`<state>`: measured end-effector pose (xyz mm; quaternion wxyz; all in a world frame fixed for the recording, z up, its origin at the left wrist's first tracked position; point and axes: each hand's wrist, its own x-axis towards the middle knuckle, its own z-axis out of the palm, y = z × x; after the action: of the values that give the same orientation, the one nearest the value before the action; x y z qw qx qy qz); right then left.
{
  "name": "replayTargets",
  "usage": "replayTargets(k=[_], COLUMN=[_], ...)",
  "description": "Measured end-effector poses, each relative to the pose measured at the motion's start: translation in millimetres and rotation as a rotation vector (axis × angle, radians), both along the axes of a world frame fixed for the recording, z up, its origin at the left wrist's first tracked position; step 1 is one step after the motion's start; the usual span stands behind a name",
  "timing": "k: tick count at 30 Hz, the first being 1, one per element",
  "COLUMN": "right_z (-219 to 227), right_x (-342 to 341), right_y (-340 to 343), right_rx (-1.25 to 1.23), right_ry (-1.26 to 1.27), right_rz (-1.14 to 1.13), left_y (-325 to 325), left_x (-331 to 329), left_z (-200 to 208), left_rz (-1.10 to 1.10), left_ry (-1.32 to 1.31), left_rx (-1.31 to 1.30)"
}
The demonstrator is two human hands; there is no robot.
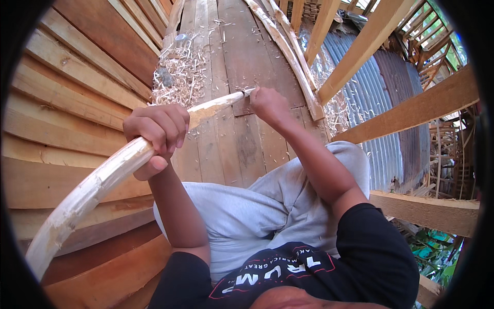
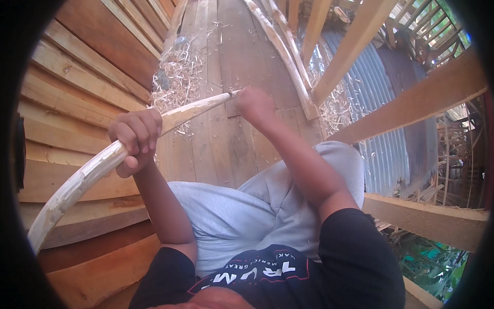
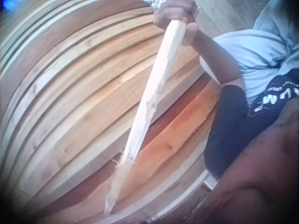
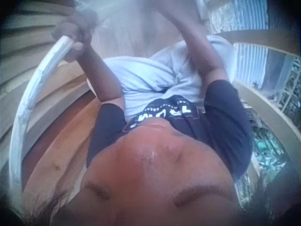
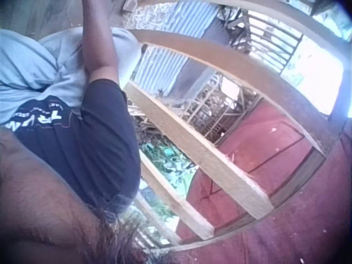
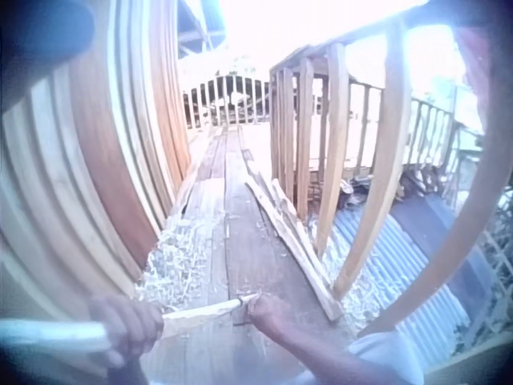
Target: The person sits on a wooden floor and uses a small knife to carve a long, curved piece of wood. They repeatedly shave thin layers from the surface, rotating the wood to work on different sides and occasionally clearing wood shavings from the floor.
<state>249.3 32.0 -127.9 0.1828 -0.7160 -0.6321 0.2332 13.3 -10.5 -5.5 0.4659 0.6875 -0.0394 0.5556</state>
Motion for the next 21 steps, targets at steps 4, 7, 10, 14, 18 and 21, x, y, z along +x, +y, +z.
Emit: replayTargets(k=[4,7,10,14,18,21], right_z=[38,-5,-6,46,15,10], right_x=[-28,-11,-15,-26,-21,-15], right_y=[-15,5,5,-20,-6,-2], right_rx=[0.050,0.106,0.122,0.111,0.109,0.081], right_ry=[0.125,0.225,0.066,0.049,0.075,0.044], right_rz=[0.143,0.046,0.026,0.155,0.025,0.041], left_y=[-3,3,1,-1,-2,-5], left_x=[-6,2,0,-5,1,2], left_z=[0,-2,0,-5,-1,-2], left_rz=[0.006,-0.022,-0.013,-0.013,0.008,0.028], left_ry=[-0.001,0.005,0.063,0.049,-0.012,-0.016], left_rx=[-0.023,-0.007,0.003,-0.007,-0.029,-0.029])
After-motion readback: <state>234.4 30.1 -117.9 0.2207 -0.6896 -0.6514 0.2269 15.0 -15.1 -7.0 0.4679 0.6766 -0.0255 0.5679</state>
